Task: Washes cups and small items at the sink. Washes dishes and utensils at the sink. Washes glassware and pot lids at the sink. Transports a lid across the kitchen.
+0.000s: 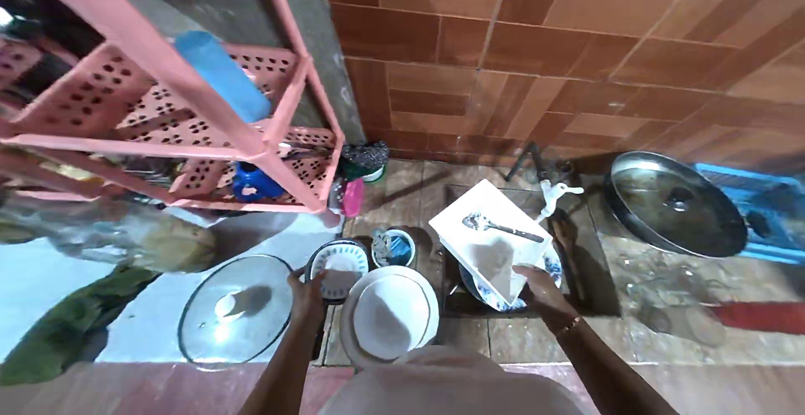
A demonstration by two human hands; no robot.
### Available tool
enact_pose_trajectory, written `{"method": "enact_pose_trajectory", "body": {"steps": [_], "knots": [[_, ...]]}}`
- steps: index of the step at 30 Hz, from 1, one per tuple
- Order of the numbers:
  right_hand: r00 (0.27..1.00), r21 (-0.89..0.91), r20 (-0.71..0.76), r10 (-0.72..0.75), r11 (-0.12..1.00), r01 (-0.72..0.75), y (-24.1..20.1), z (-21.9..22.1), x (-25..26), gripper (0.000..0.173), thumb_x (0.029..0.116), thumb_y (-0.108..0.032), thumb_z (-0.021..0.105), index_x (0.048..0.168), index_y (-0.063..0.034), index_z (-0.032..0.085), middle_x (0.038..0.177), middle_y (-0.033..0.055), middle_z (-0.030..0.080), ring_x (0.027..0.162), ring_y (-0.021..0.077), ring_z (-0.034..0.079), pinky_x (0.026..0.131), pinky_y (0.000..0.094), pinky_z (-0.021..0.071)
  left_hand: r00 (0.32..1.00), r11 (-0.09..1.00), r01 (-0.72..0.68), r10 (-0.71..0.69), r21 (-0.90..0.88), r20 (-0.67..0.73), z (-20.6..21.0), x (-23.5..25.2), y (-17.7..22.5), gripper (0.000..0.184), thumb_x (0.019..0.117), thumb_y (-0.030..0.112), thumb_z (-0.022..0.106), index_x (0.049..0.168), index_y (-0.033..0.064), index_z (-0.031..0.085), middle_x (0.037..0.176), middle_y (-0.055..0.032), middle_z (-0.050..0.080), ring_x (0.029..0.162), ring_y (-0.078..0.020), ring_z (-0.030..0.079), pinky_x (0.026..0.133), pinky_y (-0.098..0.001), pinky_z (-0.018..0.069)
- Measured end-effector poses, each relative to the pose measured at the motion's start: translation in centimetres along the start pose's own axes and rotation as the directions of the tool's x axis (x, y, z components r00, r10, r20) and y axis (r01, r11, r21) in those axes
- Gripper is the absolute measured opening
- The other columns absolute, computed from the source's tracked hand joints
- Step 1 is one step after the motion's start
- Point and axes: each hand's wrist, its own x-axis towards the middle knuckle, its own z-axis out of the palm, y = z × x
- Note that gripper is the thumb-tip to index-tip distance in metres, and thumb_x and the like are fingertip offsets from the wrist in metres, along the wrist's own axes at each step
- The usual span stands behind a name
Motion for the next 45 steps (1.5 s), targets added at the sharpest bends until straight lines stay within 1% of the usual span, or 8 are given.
{"method": "enact_pose_trajectory", "body": {"steps": [8, 14, 18, 22, 29, 35, 42, 45], "knots": [[0.994, 0.315, -0.091, 0.061, 0.949, -0.03, 4.4, -5.1, -0.2, 0.023, 0.1031, -0.012, 0.055, 0.12, 0.0025, 0.053, 0.09, 0.0169, 0.066, 0.071, 0.0237, 0.069, 0.06, 0.0411, 0.0597, 0.987, 0.705, -0.159, 0.103, 0.691, 0.122, -0.1, 0.8, 2.2, 0.057, 0.0985, 0.018, 0.066, 0.146, -0.0041, 0.046, 0.142, -0.0349, 0.05, 0.131, -0.0491, 0.049, 0.107, -0.0633, 0.0411], [0.986, 0.545, -0.108, 0.124, 0.837, -0.045, 6.4, -4.9, 1.6, 0.03, 0.1058, -0.015, 0.052, 0.13, 0.0021, 0.049, 0.104, 0.0181, 0.062, 0.083, 0.0226, 0.065, 0.069, 0.0391, 0.0574, 0.829, 0.517, -0.546, 0.448, 0.659, 0.336, 5.5, -6.7, 5.3, 0.062, 0.0974, 0.019, 0.067, 0.15, -0.0042, 0.044, 0.155, -0.0367, 0.034, 0.145, -0.0536, 0.031, 0.118, -0.0626, 0.0278], [0.984, 0.592, -0.057, 0.171, 0.799, -0.105, 6.9, -5.1, 3.4, 0.03, 0.1065, -0.019, 0.054, 0.129, 0.0014, 0.051, 0.103, 0.0169, 0.062, 0.077, 0.0208, 0.063, 0.063, 0.0348, 0.0555, 0.692, 0.556, -0.689, 0.312, 0.465, 0.651, 13.8, -12.8, 2.8, 0.058, 0.0995, 0.021, 0.062, 0.149, -0.0038, 0.044, 0.154, -0.0304, 0.04, 0.143, -0.0425, 0.041, 0.116, -0.0541, 0.0388], [0.966, 0.357, 0.224, 0.131, 0.911, -0.207, 6.3, -8.8, 4.6, 0.051, 0.1079, -0.03, 0.053, 0.146, 0.0015, 0.041, 0.132, 0.0247, 0.06, 0.102, 0.032, 0.07, 0.08, 0.0445, 0.0618, 0.543, 0.66, -0.623, -0.021, 0.419, 0.839, 22.7, -18.7, -2.4, 0.065, 0.101, 0.026, 0.063, 0.155, 0.0019, 0.037, 0.15, -0.0243, 0.049, 0.123, -0.031, 0.062, 0.104, -0.0456, 0.0526], [0.853, -0.305, 0.515, 0.081, 0.948, 0.093, 0.3, -15.5, 5.5, 0.041, 0.1098, -0.035, 0.048, 0.128, -0.0005, 0.059, 0.1, 0.0119, 0.074, 0.077, 0.0204, 0.074, 0.071, 0.0361, 0.0624, 0.602, 0.525, -0.587, -0.227, 0.616, 0.766, 30.2, -21.2, -6.8, 0.064, 0.1066, 0.029, 0.052, 0.161, 0.013, 0.022, 0.119, -0.0172, 0.069, 0.093, -0.0281, 0.073, 0.086, -0.0486, 0.0605], [0.812, -0.671, 0.506, -0.289, 0.46, 0.582, -2.1, -17.1, 13.2, 0.04, 0.1033, -0.034, 0.057, 0.133, -0.0089, 0.066, 0.138, 0.016, 0.062, 0.129, 0.0303, 0.058, 0.113, 0.0484, 0.044, 0.614, 0.533, -0.595, -0.181, 0.601, 0.769, 33.1, -22.3, -6.7, 0.061, 0.1053, 0.026, 0.053, 0.158, 0.0096, 0.028, 0.121, -0.0153, 0.068, 0.093, -0.0257, 0.072, 0.086, -0.0461, 0.0597], [0.653, -0.602, 0.74, -0.161, 0.276, 0.749, -5.6, -17.0, 14.9, 0.039, 0.1095, -0.029, 0.046, 0.136, -0.0103, 0.066, 0.136, 0.0145, 0.066, 0.133, 0.0328, 0.056, 0.116, 0.0507, 0.0383, 0.563, 0.639, -0.539, -0.212, 0.549, 0.799, 36.3, -23.9, -5.7, 0.053, 0.1061, 0.025, 0.052, 0.154, 0.0086, 0.037, 0.13, -0.015, 0.064, 0.098, -0.0226, 0.071, 0.089, -0.0417, 0.0591], [0.736, -0.673, 0.652, -0.185, 0.306, 0.673, -8.1, -17.8, 17.1, 0.037, 0.1089, -0.027, 0.046, 0.13, -0.007, 0.068, 0.131, 0.0173, 0.068, 0.126, 0.0315, 0.062, 0.112, 0.0519, 0.0442, 0.585, 0.697, -0.488, -0.186, 0.526, 0.789, 36.5, -24.1, -5.1, 0.049, 0.1062, 0.024, 0.053, 0.151, 0.0091, 0.042, 0.131, -0.014, 0.063, 0.097, -0.0204, 0.071, 0.087, -0.0389, 0.0595]]}}
